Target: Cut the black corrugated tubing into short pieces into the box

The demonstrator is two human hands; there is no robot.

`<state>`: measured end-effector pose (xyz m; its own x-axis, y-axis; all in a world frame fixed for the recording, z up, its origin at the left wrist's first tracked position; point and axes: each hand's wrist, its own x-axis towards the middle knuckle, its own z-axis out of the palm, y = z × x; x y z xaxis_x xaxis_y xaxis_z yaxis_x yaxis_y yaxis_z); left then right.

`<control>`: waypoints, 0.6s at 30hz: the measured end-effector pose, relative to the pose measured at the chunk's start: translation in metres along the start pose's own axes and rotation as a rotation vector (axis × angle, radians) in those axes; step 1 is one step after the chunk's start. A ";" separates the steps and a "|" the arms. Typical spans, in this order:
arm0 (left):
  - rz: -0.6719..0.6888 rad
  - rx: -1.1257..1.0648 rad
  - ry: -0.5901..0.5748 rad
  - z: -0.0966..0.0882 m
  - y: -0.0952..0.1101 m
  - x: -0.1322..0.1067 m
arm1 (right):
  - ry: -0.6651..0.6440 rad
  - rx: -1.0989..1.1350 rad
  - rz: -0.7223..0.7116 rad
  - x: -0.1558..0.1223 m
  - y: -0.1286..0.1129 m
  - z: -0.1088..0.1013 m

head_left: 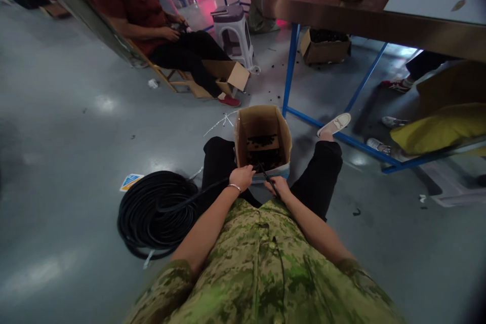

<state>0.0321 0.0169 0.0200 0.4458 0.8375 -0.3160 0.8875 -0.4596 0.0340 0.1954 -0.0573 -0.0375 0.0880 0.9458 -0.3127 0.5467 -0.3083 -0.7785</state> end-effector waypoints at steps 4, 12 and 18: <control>0.012 0.022 0.011 0.006 -0.002 0.003 | -0.013 -0.014 0.029 0.002 -0.001 0.001; 0.049 0.043 0.017 0.018 -0.002 0.006 | 0.009 0.172 0.214 0.017 0.009 0.016; 0.042 0.032 0.074 0.015 0.000 0.005 | 0.054 0.356 0.255 0.013 0.009 0.018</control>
<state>0.0320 0.0165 0.0045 0.4911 0.8362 -0.2442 0.8641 -0.5031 0.0152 0.1867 -0.0492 -0.0585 0.2319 0.8358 -0.4977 0.1813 -0.5398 -0.8220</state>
